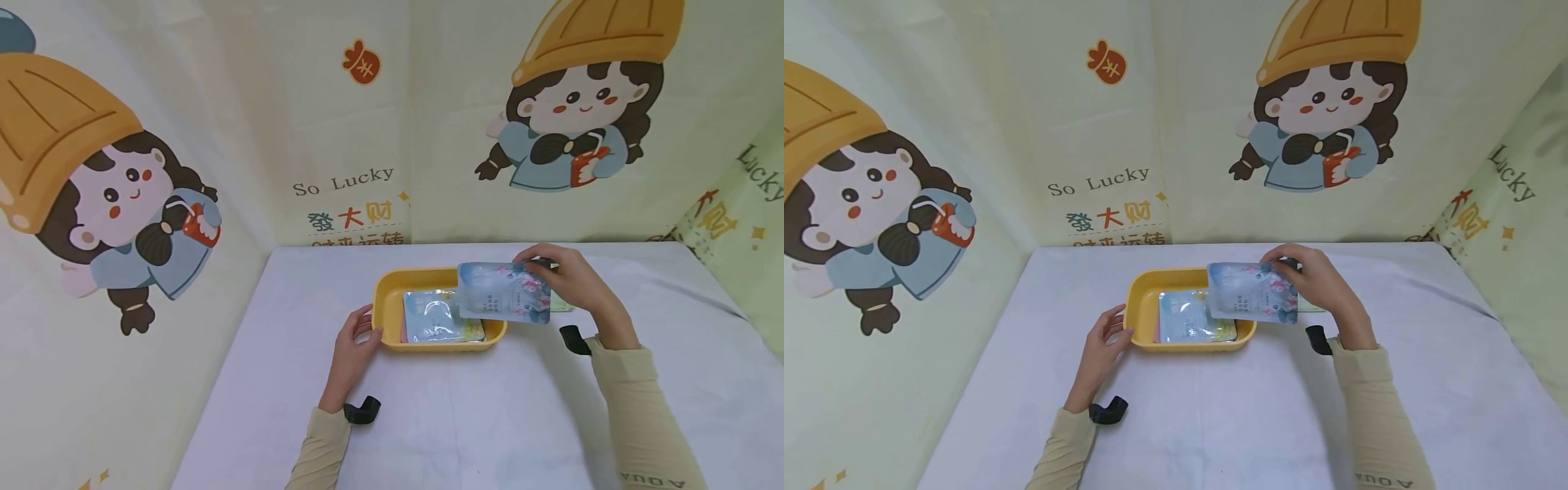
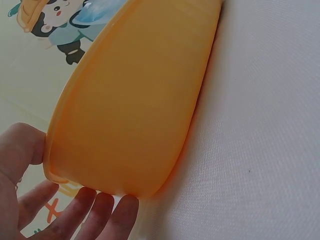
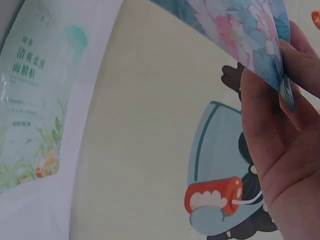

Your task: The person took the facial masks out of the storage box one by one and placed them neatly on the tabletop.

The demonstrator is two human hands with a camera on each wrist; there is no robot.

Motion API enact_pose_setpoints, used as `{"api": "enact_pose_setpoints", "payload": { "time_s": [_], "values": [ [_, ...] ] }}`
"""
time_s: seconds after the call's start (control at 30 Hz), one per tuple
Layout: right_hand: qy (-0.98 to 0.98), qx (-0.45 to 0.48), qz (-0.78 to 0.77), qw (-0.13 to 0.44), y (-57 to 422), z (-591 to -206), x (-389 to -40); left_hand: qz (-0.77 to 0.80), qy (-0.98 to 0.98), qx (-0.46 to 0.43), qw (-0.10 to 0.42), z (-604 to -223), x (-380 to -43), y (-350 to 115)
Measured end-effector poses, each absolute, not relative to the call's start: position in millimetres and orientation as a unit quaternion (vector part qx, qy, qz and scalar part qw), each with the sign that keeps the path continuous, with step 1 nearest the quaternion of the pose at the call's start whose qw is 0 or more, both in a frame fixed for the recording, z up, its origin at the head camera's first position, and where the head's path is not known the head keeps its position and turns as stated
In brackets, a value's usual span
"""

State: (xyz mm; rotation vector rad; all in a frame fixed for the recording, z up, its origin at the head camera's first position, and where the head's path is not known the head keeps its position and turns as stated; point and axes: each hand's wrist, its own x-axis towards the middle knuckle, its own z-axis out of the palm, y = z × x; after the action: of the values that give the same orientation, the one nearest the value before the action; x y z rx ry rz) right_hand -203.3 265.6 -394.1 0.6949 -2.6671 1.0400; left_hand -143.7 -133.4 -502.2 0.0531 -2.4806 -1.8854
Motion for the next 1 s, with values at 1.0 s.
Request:
{"api": "enact_pose_setpoints", "payload": {
  "time_s": [1.0],
  "values": [
    [-0.927, 0.171, 0.308, 0.128, 325, -374, -186, -0.596, -0.803, 0.022, 0.014, -501, -145, -133]
  ]
}}
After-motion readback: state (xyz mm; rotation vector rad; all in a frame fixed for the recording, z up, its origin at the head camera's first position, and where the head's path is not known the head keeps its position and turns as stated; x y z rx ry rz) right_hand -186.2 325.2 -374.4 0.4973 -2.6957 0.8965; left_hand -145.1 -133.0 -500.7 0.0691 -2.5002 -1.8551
